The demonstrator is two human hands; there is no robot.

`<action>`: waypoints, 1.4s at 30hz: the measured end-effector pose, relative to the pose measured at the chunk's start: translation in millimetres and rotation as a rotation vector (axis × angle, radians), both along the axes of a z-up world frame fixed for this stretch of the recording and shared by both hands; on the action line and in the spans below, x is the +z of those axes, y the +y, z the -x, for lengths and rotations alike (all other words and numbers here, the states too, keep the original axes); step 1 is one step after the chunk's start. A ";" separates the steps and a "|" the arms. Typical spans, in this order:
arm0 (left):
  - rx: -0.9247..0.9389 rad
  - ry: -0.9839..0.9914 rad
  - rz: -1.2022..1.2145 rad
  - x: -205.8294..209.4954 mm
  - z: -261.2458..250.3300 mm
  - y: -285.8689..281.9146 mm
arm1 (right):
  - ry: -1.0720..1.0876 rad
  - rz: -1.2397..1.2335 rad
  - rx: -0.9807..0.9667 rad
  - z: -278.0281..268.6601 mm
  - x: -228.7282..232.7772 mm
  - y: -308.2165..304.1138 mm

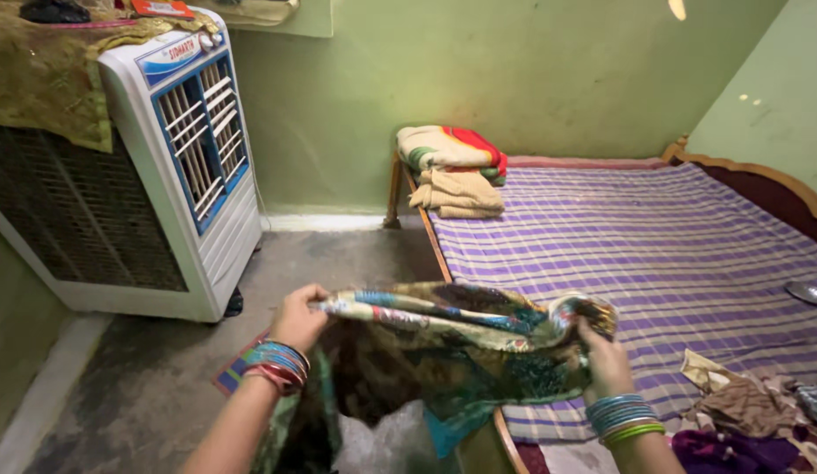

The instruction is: The person folds a red and green patterned blanket, a beige blanket, and a patterned cloth, stacking them on the bed. The person then picks up another patterned cloth and begins to fold it.

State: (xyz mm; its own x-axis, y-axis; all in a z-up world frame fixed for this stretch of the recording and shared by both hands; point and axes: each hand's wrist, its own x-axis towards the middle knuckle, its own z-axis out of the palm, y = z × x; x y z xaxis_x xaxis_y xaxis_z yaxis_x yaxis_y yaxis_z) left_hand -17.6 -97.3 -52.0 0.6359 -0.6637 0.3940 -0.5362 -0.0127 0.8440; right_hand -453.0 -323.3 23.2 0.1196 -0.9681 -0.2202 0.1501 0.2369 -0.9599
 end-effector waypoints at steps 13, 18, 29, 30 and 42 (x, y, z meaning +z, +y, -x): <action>-0.558 0.081 -0.349 92.7 103.3 27.2 | 0.670 0.723 0.972 -149.2 44.1 170.1; -0.461 0.094 -0.292 70.9 100.4 63.6 | 0.765 0.684 0.669 -151.0 48.9 178.5; 0.206 0.098 -0.655 -69.8 135.3 90.6 | 0.793 0.527 0.146 -95.7 27.1 145.1; 0.229 -0.023 -0.579 -85.5 131.9 90.4 | 0.826 0.594 0.110 -85.1 24.4 140.1; -0.236 0.001 -0.406 -32.8 62.1 37.6 | 0.942 0.424 0.249 -61.5 8.9 84.2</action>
State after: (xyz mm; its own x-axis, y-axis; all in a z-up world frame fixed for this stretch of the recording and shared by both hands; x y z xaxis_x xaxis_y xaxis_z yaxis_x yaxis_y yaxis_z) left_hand -79.7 -59.7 -84.8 0.4491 -0.8905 0.0723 -0.5636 -0.2196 0.7964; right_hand -391.5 -239.2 32.0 0.2825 -0.9590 0.0225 -0.7032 -0.2230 -0.6751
